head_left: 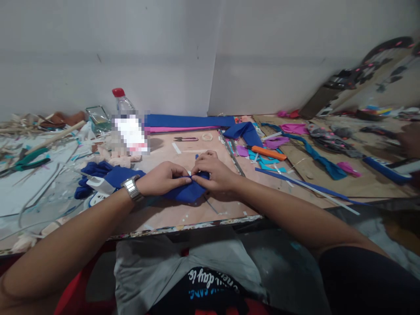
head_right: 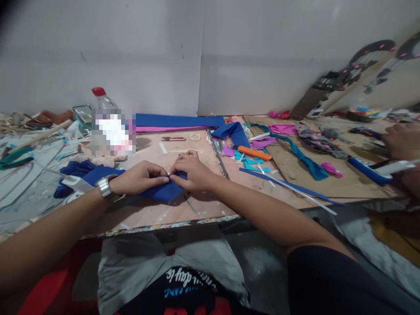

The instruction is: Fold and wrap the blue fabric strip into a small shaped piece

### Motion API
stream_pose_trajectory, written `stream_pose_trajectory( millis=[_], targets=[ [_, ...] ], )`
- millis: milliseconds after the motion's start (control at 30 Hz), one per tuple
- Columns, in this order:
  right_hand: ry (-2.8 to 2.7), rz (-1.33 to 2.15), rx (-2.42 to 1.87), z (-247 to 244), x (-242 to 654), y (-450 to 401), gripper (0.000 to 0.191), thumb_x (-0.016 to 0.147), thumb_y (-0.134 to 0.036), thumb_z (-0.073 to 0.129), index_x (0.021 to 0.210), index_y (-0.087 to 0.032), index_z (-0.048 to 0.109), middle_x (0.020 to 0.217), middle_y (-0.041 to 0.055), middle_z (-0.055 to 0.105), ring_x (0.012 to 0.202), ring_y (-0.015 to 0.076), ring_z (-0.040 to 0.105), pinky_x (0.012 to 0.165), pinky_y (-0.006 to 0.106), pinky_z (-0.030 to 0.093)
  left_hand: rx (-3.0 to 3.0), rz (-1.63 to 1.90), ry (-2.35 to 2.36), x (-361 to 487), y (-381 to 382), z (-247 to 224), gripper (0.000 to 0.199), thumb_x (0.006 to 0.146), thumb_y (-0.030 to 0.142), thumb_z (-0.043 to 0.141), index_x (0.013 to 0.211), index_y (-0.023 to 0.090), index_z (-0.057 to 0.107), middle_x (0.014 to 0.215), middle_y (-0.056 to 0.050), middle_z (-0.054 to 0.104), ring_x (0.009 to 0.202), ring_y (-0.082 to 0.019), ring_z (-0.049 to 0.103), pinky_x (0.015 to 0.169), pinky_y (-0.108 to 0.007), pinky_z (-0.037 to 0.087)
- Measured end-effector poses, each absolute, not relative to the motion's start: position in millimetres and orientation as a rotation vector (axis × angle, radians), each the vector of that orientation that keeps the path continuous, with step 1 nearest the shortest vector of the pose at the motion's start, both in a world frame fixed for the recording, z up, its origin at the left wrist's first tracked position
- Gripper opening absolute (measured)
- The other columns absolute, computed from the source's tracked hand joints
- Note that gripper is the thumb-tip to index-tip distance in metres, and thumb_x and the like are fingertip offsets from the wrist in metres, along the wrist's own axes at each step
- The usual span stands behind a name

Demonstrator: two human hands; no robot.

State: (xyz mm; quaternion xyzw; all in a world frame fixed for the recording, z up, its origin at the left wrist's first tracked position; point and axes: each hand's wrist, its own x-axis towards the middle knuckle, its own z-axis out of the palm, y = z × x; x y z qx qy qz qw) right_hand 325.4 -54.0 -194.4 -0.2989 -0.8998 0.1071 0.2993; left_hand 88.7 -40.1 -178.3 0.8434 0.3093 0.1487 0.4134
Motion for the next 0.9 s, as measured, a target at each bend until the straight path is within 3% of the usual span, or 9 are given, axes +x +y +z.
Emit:
stream_pose_trajectory(
  millis=[200, 600, 900],
  targets=[
    [-2.363, 0.210, -0.800, -196.3, 325.2, -52.7, 0.012, 0.093, -0.030, 0.066, 0.091, -0.020, 0.073, 0.087, 0.0036, 0.076, 0.090, 0.0214, 0.064, 0.098, 0.044, 0.028, 2.098, 0.314, 0.801, 86.8, -37.5, -178.5, 0.043, 0.096, 0.050, 0.059, 0.080, 0.013, 0.070, 0.064, 0.003, 0.054, 0.060, -0.009, 0.040, 0.057, -0.023, 0.032],
    [-2.319, 0.221, -0.731, -197.2, 326.3, -53.7, 0.017, 0.097, -0.035, 0.064, 0.094, -0.026, 0.078, 0.087, 0.0025, 0.078, 0.088, 0.0201, 0.067, 0.100, 0.047, 0.029, 1.947, 0.313, 0.784, 85.9, -35.8, -176.1, 0.036, 0.093, 0.046, 0.062, 0.085, 0.012, 0.071, 0.069, 0.001, 0.058, 0.062, -0.010, 0.043, 0.059, -0.023, 0.034],
    [-2.332, 0.098, -0.726, -194.2, 326.8, -55.4, 0.014, 0.096, -0.032, 0.065, 0.093, -0.026, 0.078, 0.086, 0.0014, 0.077, 0.089, 0.0202, 0.066, 0.102, 0.049, 0.025, 1.925, 0.367, 0.816, 87.3, -36.3, -178.4, 0.048, 0.095, 0.056, 0.057, 0.081, 0.011, 0.068, 0.066, 0.002, 0.052, 0.060, -0.009, 0.038, 0.057, -0.024, 0.031]
  ],
)
